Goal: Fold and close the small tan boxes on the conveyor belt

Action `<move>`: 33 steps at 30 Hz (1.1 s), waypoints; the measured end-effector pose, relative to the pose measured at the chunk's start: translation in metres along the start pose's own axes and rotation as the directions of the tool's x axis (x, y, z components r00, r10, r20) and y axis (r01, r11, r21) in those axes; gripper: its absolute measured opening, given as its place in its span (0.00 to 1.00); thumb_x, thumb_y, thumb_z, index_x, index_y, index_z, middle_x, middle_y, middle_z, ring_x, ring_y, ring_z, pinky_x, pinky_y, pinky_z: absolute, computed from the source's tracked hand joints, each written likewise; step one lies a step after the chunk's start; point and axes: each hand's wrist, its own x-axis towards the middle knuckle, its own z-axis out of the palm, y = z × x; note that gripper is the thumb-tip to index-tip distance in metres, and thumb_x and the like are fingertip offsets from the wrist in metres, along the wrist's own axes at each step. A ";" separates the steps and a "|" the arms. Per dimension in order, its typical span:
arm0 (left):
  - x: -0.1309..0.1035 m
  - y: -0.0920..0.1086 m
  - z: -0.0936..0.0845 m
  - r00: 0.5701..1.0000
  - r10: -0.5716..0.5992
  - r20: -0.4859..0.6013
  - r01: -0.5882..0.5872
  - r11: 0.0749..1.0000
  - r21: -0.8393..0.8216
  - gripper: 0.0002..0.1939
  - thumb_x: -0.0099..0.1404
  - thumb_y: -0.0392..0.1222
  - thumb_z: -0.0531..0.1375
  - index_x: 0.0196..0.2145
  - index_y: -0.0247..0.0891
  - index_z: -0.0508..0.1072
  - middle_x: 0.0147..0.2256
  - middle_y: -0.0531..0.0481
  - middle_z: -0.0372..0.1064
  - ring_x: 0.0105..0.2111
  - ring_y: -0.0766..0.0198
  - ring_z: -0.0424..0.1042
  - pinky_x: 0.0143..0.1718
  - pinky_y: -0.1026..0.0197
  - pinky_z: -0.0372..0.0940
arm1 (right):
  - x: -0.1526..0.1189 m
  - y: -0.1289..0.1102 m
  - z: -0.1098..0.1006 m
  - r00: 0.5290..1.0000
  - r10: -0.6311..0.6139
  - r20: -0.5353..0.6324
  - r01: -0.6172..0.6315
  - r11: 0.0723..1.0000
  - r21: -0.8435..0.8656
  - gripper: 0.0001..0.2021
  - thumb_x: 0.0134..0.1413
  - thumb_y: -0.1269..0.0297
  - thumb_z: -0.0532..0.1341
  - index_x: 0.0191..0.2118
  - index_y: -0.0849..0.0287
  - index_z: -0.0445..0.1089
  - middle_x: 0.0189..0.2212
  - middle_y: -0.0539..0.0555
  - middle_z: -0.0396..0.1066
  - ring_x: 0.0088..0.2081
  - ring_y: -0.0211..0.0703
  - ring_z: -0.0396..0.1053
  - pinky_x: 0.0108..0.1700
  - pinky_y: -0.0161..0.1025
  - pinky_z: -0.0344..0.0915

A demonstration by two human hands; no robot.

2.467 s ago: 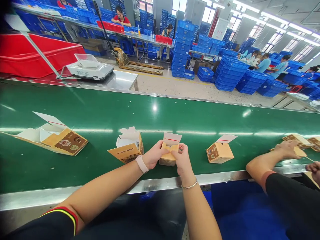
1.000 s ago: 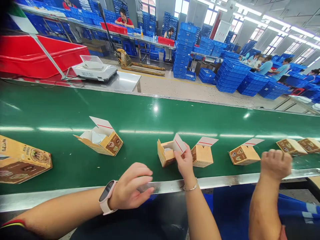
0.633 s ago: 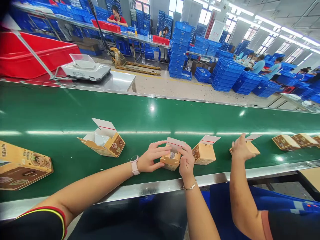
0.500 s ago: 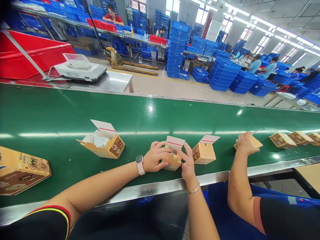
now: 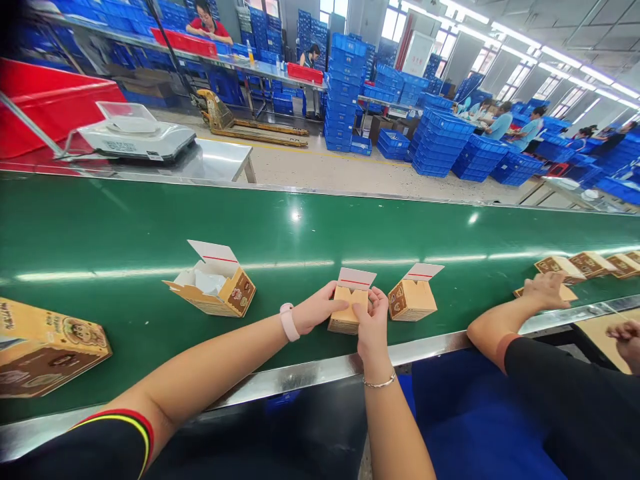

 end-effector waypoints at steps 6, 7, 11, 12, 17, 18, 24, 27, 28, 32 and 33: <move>0.020 0.008 0.019 0.992 -0.119 0.047 0.123 0.989 -0.077 0.20 0.52 0.29 0.60 0.44 0.35 0.63 0.44 0.42 0.70 0.45 0.54 0.72 0.48 0.50 0.66 | 0.012 -0.007 -0.009 0.993 0.116 0.014 -0.114 0.990 -0.078 0.25 0.36 0.63 0.64 0.45 0.56 0.62 0.40 0.55 0.71 0.42 0.49 0.73 0.43 0.47 0.71; 0.019 0.008 0.022 0.993 -0.114 0.031 0.116 0.990 -0.083 0.22 0.53 0.30 0.61 0.45 0.35 0.62 0.46 0.40 0.69 0.47 0.53 0.71 0.50 0.50 0.65 | 0.012 -0.008 -0.011 0.996 0.092 0.009 -0.091 0.992 -0.093 0.25 0.38 0.60 0.64 0.45 0.56 0.61 0.41 0.56 0.71 0.43 0.50 0.72 0.44 0.49 0.70; -0.020 0.009 0.012 0.990 0.104 -0.093 -0.091 0.987 0.132 0.25 0.56 0.39 0.64 0.50 0.37 0.61 0.55 0.37 0.62 0.57 0.49 0.62 0.56 0.47 0.60 | -0.012 -0.009 -0.015 0.922 -0.354 -0.159 0.309 0.918 -0.249 0.23 0.51 0.54 0.60 0.51 0.54 0.56 0.52 0.61 0.61 0.58 0.54 0.61 0.58 0.59 0.61; -0.039 0.008 0.003 0.973 0.220 -0.070 -0.195 0.946 0.259 0.23 0.57 0.41 0.63 0.49 0.37 0.63 0.54 0.37 0.63 0.56 0.49 0.63 0.55 0.47 0.62 | -0.024 -0.009 -0.014 0.829 -0.533 -0.169 0.472 0.829 -0.299 0.23 0.52 0.55 0.59 0.53 0.52 0.54 0.55 0.61 0.57 0.62 0.54 0.57 0.61 0.61 0.57; -0.132 -0.002 -0.060 0.679 0.727 0.106 -0.645 0.520 0.560 0.11 0.64 0.41 0.57 0.45 0.44 0.65 0.34 0.48 0.69 0.33 0.60 0.70 0.36 0.56 0.69 | -0.070 -0.011 0.010 0.566 -0.774 0.286 0.824 0.519 -0.227 0.22 0.55 0.61 0.57 0.55 0.47 0.54 0.55 0.59 0.57 0.61 0.56 0.59 0.59 0.65 0.59; -0.141 -0.004 -0.074 0.569 0.822 -0.008 -0.638 0.447 0.627 0.14 0.64 0.41 0.58 0.47 0.45 0.63 0.35 0.48 0.68 0.35 0.59 0.70 0.36 0.56 0.69 | -0.071 -0.011 0.020 0.586 -0.696 0.415 0.806 0.553 -0.210 0.22 0.55 0.62 0.56 0.55 0.47 0.55 0.54 0.60 0.60 0.58 0.56 0.62 0.58 0.64 0.62; -0.121 -0.005 -0.137 0.634 0.740 -0.225 -0.254 0.473 0.844 0.32 0.66 0.52 0.56 0.64 0.44 0.51 0.61 0.36 0.56 0.58 0.43 0.61 0.47 0.44 0.67 | -0.035 0.009 0.093 0.512 -0.365 0.777 0.696 0.707 -0.126 0.37 0.43 0.56 0.69 0.58 0.53 0.55 0.60 0.64 0.59 0.64 0.56 0.56 0.65 0.59 0.55; -0.094 -0.013 -0.150 0.660 0.750 -0.048 -0.333 0.349 0.876 0.29 0.69 0.50 0.51 0.65 0.47 0.50 0.62 0.40 0.56 0.60 0.43 0.60 0.55 0.38 0.61 | -0.022 0.022 0.112 0.491 -0.333 0.805 0.662 0.743 -0.096 0.42 0.36 0.57 0.74 0.58 0.56 0.56 0.59 0.65 0.59 0.64 0.54 0.57 0.64 0.54 0.57; -0.087 -0.016 -0.153 0.635 0.773 -0.004 -0.358 0.299 0.885 0.27 0.69 0.49 0.51 0.64 0.48 0.53 0.61 0.42 0.59 0.60 0.43 0.60 0.56 0.37 0.59 | -0.019 0.025 0.115 0.504 -0.313 0.805 0.652 0.749 -0.117 0.41 0.34 0.58 0.75 0.57 0.54 0.58 0.59 0.64 0.60 0.64 0.53 0.58 0.63 0.53 0.58; -0.062 -0.019 -0.161 0.557 0.829 0.053 -0.399 0.212 0.892 0.13 0.67 0.51 0.52 0.45 0.53 0.72 0.46 0.51 0.73 0.53 0.43 0.67 0.53 0.36 0.61 | -0.014 0.026 0.122 0.603 -0.234 0.763 0.601 0.762 -0.242 0.24 0.32 0.61 0.76 0.40 0.51 0.71 0.56 0.56 0.63 0.61 0.50 0.60 0.64 0.50 0.58; -0.058 -0.016 -0.161 0.547 0.837 0.037 -0.393 0.217 0.894 0.13 0.67 0.53 0.51 0.39 0.53 0.74 0.41 0.53 0.75 0.49 0.43 0.69 0.50 0.37 0.63 | -0.014 0.025 0.124 0.630 -0.222 0.744 0.571 0.782 -0.250 0.16 0.36 0.62 0.74 0.34 0.52 0.72 0.53 0.54 0.65 0.60 0.49 0.61 0.63 0.49 0.59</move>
